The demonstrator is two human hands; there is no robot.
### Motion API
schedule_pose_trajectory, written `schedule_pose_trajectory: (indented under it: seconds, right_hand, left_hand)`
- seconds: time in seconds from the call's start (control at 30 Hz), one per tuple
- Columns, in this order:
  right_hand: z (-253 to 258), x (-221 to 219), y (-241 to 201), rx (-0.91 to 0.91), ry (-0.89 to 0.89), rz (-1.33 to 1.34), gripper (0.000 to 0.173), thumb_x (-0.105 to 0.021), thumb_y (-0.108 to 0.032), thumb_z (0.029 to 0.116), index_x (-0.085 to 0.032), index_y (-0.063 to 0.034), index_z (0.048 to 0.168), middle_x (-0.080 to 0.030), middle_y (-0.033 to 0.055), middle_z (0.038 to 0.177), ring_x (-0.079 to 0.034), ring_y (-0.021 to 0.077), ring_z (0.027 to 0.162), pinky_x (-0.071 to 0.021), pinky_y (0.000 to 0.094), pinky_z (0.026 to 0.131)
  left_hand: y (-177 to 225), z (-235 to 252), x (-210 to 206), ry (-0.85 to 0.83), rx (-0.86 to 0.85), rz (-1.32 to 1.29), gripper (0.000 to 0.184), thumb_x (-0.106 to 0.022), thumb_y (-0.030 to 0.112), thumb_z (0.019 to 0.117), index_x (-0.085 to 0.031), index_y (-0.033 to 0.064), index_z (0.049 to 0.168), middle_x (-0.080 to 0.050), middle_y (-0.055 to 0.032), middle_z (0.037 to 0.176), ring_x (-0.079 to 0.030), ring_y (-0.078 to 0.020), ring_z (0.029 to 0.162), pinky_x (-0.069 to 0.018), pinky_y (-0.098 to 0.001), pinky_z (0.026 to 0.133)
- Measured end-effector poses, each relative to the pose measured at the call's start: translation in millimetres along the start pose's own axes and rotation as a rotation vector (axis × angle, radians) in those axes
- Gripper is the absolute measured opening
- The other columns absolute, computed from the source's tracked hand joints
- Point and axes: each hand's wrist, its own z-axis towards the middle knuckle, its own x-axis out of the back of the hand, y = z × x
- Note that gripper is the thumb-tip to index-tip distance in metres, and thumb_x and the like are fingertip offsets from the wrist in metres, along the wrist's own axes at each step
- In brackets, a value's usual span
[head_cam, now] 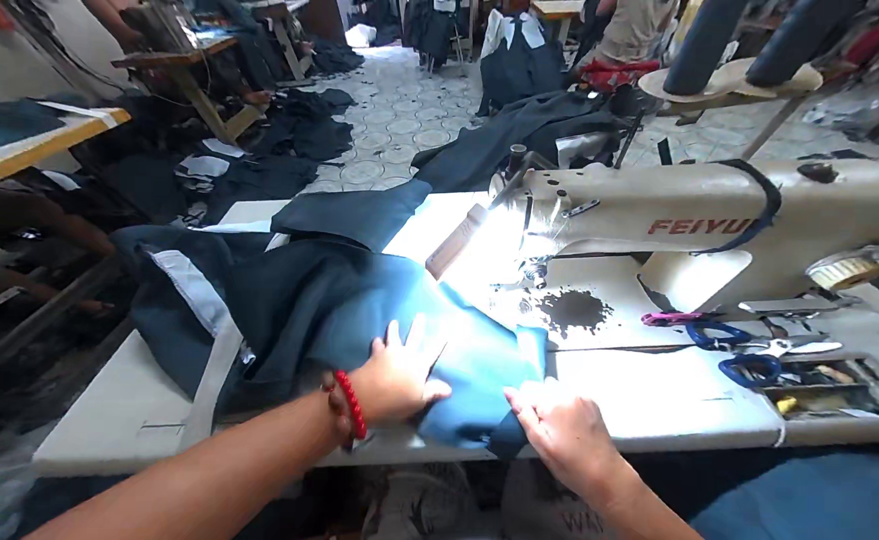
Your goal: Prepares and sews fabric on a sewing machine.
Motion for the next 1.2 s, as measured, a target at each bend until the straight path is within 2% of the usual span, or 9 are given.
schedule_pose_trajectory:
  seconds: [0.13,0.2,0.3,0.37,0.47,0.73,0.93,1.03,1.2]
  right_hand:
    - [14.4,-11.8,35.1,0.061,0.110,0.219,0.045,-0.059,-0.024,0.0912,-0.047,-0.0084,0.050,-0.046,0.0038,0.050,-0.048,0.0132,0.047,-0.0385,0.0297,0.047]
    - [18.2,-13.8,41.4,0.092,0.058,0.242,0.042,-0.060,-0.022,0.0881,-0.045,-0.0079,0.051,-0.047,0.0048,0.051,-0.049,0.0140,0.049,-0.0390,0.0304,0.048]
    - [19.4,-24.4,42.1,0.148,0.065,0.246,0.037,-0.059,-0.025,0.0885,-0.054,-0.0086,0.056,-0.054,0.0045,0.055,-0.056,0.0154,0.052,-0.0452,0.0336,0.049]
    - [15.2,-28.4,39.9,0.166,0.064,0.263,0.033,-0.060,-0.026,0.0898,-0.064,-0.0091,0.062,-0.065,0.0044,0.062,-0.068,0.0165,0.062,-0.0555,0.0378,0.055]
    - [13.2,-27.9,33.7,0.259,0.196,0.249,0.038,-0.061,-0.021,0.0816,-0.044,-0.0115,0.049,-0.047,0.0032,0.047,-0.052,0.0152,0.046,-0.0397,0.0326,0.044]
    - [12.2,-0.2,19.9,0.601,0.497,0.273,0.027,-0.057,-0.014,0.0953,-0.046,-0.0146,0.070,-0.038,-0.0014,0.056,-0.040,0.0095,0.051,-0.0346,0.0196,0.050]
    - [1.7,-15.6,20.2,0.106,0.501,0.304,0.039,-0.060,-0.013,0.0835,-0.037,-0.0125,0.053,-0.036,-0.0013,0.046,-0.038,0.0050,0.043,-0.0283,0.0207,0.044]
    - [-5.9,-18.7,8.7,-0.184,0.166,0.456,0.037,-0.060,-0.012,0.0800,-0.041,-0.0119,0.048,-0.040,-0.0045,0.048,-0.039,-0.0004,0.045,-0.0297,0.0185,0.043]
    - [-5.8,-13.3,-4.4,-0.232,0.028,0.133,0.024,-0.060,-0.022,0.0870,-0.060,-0.0077,0.067,-0.053,0.0029,0.057,-0.053,0.0155,0.047,-0.0435,0.0319,0.042]
  left_hand:
    - [38.2,-58.2,13.5,-0.353,-0.055,0.051,0.097,-0.038,0.067,0.1019,-0.026,-0.0128,0.154,-0.049,-0.0494,0.129,-0.059,-0.0601,0.114,-0.0467,-0.0694,0.096]
    - [41.4,-59.9,22.4,-0.239,-0.347,0.029,0.064,-0.043,0.047,0.1085,-0.063,-0.0127,0.099,-0.064,-0.0257,0.080,-0.066,-0.0424,0.078,-0.0506,-0.0590,0.069]
    - [38.7,-17.4,13.8,0.381,-0.705,0.049,0.020,-0.058,0.006,0.0972,-0.066,0.0001,0.115,-0.068,-0.0183,0.103,-0.072,-0.0311,0.080,-0.0591,-0.0445,0.063]
    - [38.9,29.8,3.6,0.639,-0.917,0.051,0.037,-0.057,0.000,0.0916,-0.065,0.0026,0.128,-0.069,-0.0165,0.125,-0.070,-0.0267,0.108,-0.0551,-0.0428,0.092]
    - [42.4,74.5,-0.7,0.693,-1.122,-0.092,0.026,-0.062,0.001,0.0815,-0.069,0.0055,0.106,-0.071,-0.0085,0.094,-0.067,-0.0245,0.094,-0.0512,-0.0421,0.085]
    - [15.7,75.2,12.0,0.431,-0.847,-0.629,0.033,-0.063,0.012,0.0841,-0.071,-0.0014,0.113,-0.073,-0.0120,0.104,-0.066,-0.0116,0.098,-0.0512,-0.0290,0.089]
    - [9.6,41.2,8.1,-0.044,-0.213,-1.822,0.029,-0.037,0.011,0.1096,-0.062,0.0163,0.096,-0.070,0.0083,0.081,-0.067,0.0031,0.076,-0.0565,-0.0154,0.070]
    - [6.5,45.3,10.4,0.113,-0.317,-1.315,0.021,-0.047,0.019,0.1085,-0.065,0.0094,0.112,-0.068,0.0067,0.096,-0.063,0.0050,0.091,-0.0511,-0.0133,0.084]
    - [24.9,71.5,20.3,0.320,-0.169,-0.324,0.038,-0.059,0.038,0.0977,-0.068,0.0035,0.112,-0.068,-0.0162,0.094,-0.066,-0.0315,0.091,-0.0512,-0.0532,0.078]
